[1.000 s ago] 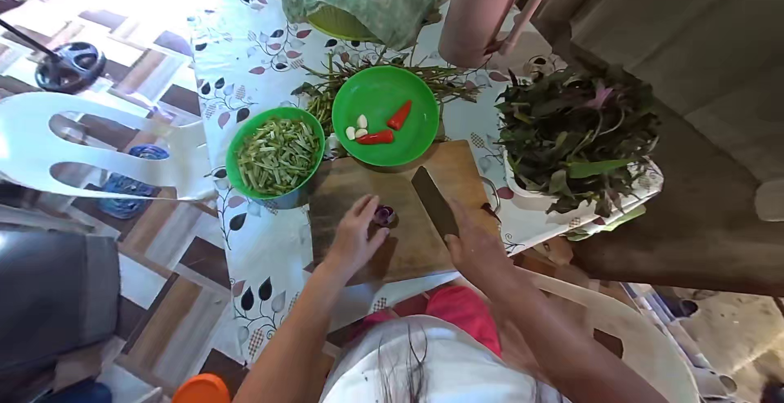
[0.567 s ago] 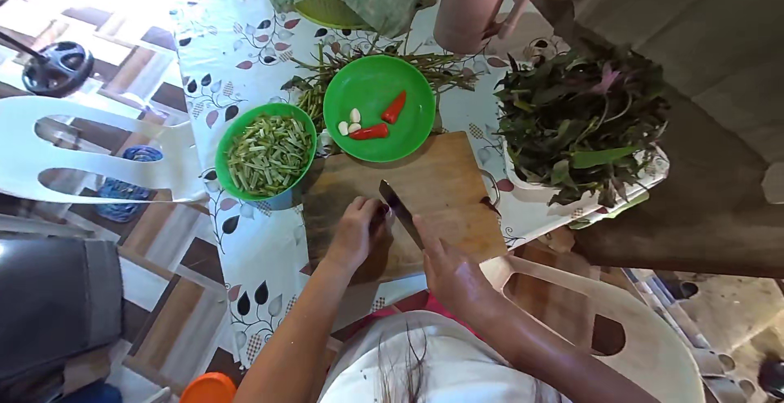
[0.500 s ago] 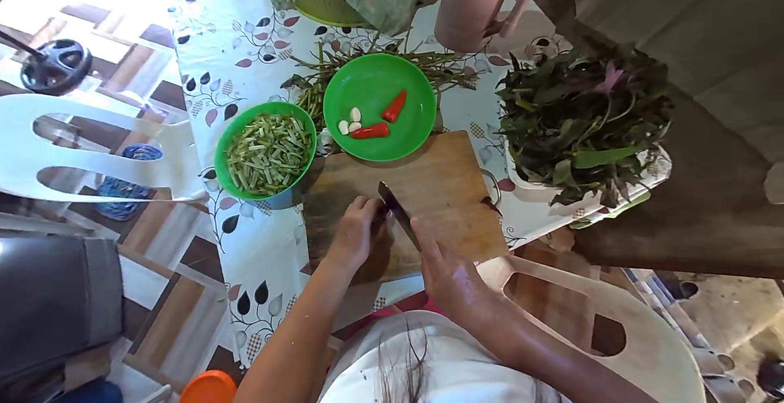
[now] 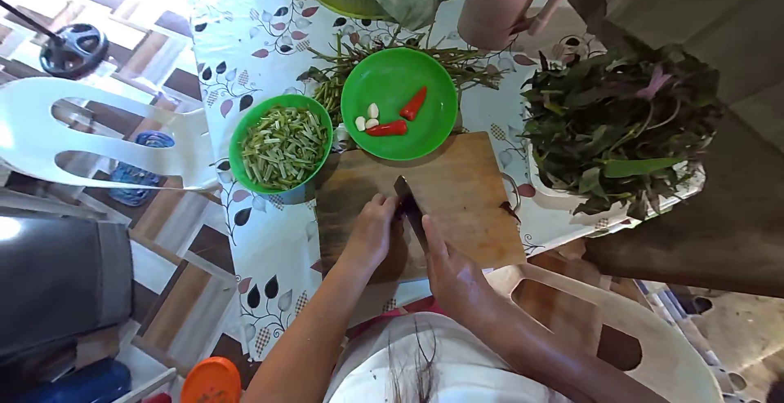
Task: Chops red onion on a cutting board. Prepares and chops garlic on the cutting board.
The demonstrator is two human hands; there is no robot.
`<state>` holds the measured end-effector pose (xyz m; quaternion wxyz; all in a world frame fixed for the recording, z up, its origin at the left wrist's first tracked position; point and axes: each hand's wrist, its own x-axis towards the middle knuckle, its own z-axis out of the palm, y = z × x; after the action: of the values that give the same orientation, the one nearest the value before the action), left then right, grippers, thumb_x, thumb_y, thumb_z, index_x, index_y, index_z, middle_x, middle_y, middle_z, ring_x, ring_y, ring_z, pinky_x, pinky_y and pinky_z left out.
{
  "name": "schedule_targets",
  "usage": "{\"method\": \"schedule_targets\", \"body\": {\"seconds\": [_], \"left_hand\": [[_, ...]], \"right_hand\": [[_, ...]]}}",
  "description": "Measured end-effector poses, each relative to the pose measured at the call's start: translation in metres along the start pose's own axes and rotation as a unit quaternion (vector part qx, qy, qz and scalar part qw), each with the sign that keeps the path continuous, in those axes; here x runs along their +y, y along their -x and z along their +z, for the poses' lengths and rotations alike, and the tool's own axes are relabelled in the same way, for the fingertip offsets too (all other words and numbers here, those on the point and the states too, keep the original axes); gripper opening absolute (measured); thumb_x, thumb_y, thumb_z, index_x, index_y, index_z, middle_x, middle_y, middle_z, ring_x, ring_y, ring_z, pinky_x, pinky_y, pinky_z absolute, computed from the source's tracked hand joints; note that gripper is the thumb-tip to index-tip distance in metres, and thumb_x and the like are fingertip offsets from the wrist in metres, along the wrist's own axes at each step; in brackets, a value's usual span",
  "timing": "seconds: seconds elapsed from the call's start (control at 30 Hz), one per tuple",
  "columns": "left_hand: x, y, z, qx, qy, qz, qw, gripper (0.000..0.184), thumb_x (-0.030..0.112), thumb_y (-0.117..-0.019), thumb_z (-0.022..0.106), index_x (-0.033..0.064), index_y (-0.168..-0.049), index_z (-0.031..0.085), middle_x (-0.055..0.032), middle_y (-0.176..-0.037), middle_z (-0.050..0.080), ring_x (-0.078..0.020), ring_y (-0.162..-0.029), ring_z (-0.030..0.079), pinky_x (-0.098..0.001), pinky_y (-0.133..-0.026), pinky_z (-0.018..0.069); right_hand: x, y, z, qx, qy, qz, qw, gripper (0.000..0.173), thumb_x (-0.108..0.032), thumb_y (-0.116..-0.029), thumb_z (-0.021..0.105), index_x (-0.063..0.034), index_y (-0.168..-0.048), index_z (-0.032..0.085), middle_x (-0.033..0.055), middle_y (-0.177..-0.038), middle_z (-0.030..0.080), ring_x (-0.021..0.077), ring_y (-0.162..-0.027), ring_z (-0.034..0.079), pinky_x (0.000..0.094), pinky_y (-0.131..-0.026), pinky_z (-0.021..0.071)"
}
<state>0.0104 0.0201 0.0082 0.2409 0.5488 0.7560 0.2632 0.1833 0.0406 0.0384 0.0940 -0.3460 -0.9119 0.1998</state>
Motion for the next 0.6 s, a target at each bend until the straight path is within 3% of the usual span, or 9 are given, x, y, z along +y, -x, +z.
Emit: {"method": "schedule_targets", "body": {"seconds": [0.1, 0.23, 0.33, 0.43, 0.47, 0.53, 0.6], "left_hand": [[0.002, 0.0, 0.0, 0.008, 0.009, 0.001, 1.0, 0.021, -0.009, -0.0949, 0.06, -0.0066, -0.114, 0.068, -0.0255, -0.112, 0.066, -0.0395, -0.104, 0.068, -0.0493, -0.092, 0.056], [0.002, 0.001, 0.001, 0.023, 0.012, -0.012, 1.0, 0.021, -0.009, -0.0965, 0.059, -0.0072, -0.115, 0.068, -0.0253, -0.112, 0.066, -0.0386, -0.104, 0.068, -0.0481, -0.093, 0.0559], [0.01, 0.003, 0.001, 0.021, -0.013, -0.025, 0.999, 0.017, -0.006, -0.0993, 0.057, -0.0068, -0.113, 0.067, -0.0251, -0.113, 0.066, -0.0391, -0.106, 0.068, -0.0484, -0.094, 0.0554], [0.031, 0.007, -0.002, -0.023, -0.051, -0.073, 0.996, 0.025, -0.005, -0.1003, 0.054, -0.0065, -0.123, 0.064, -0.0263, -0.122, 0.064, -0.0421, -0.114, 0.064, -0.0506, -0.097, 0.0528], [0.035, 0.008, -0.001, -0.034, -0.052, -0.088, 0.994, 0.027, -0.003, -0.101, 0.054, -0.0063, -0.126, 0.062, -0.0265, -0.124, 0.062, -0.0423, -0.117, 0.062, -0.0504, -0.099, 0.0516], [0.035, 0.007, 0.002, -0.033, -0.041, -0.108, 0.993, 0.026, 0.005, -0.1022, 0.056, -0.0046, -0.125, 0.064, -0.0252, -0.123, 0.063, -0.0406, -0.116, 0.063, -0.049, -0.098, 0.0523], [0.035, 0.005, 0.002, -0.044, -0.032, -0.122, 0.991, 0.027, 0.009, -0.1025, 0.057, -0.0029, -0.126, 0.064, -0.0239, -0.123, 0.063, -0.0394, -0.115, 0.063, -0.0488, -0.098, 0.0526]], "right_hand": [[-0.004, -0.018, -0.004, -0.108, 0.009, 0.053, 0.993, 0.06, 0.003, -0.102, 0.046, 0.0061, -0.159, 0.028, 0.0291, -0.111, 0.07, 0.0437, -0.091, 0.074, 0.0478, -0.078, 0.0604], [-0.017, -0.043, -0.021, -0.255, 0.021, 0.121, 0.959, 0.067, -0.002, -0.1073, 0.037, -0.0063, -0.166, 0.005, 0.0268, -0.129, 0.063, 0.0392, -0.108, 0.07, 0.0449, -0.093, 0.0553], [-0.018, -0.055, -0.036, -0.312, 0.007, 0.157, 0.937, 0.07, -0.006, -0.1083, 0.039, -0.0128, -0.166, -0.001, 0.0253, -0.128, 0.064, 0.0395, -0.115, 0.067, 0.0479, -0.1, 0.0516], [-0.013, -0.053, -0.043, -0.275, -0.02, 0.175, 0.945, 0.068, -0.007, -0.1079, 0.041, -0.0141, -0.167, 0.008, 0.0264, -0.126, 0.065, 0.043, -0.114, 0.066, 0.0546, -0.099, 0.051], [-0.012, -0.045, -0.042, -0.232, -0.015, 0.15, 0.961, 0.066, -0.006, -0.107, 0.043, -0.0108, -0.166, 0.013, 0.0272, -0.12, 0.067, 0.045, -0.108, 0.069, 0.0564, -0.094, 0.0531], [-0.007, -0.022, -0.031, -0.095, -0.003, 0.052, 0.994, 0.062, -0.001, -0.1007, 0.051, 0.0015, -0.159, 0.03, 0.0288, -0.1, 0.072, 0.0476, -0.083, 0.073, 0.0589, -0.074, 0.0585], [-0.005, -0.01, -0.022, -0.025, 0.011, -0.007, 1.0, 0.061, 0.002, -0.0969, 0.054, 0.0055, -0.155, 0.038, 0.0269, -0.089, 0.072, 0.0446, -0.068, 0.072, 0.0559, -0.062, 0.0587]]}}
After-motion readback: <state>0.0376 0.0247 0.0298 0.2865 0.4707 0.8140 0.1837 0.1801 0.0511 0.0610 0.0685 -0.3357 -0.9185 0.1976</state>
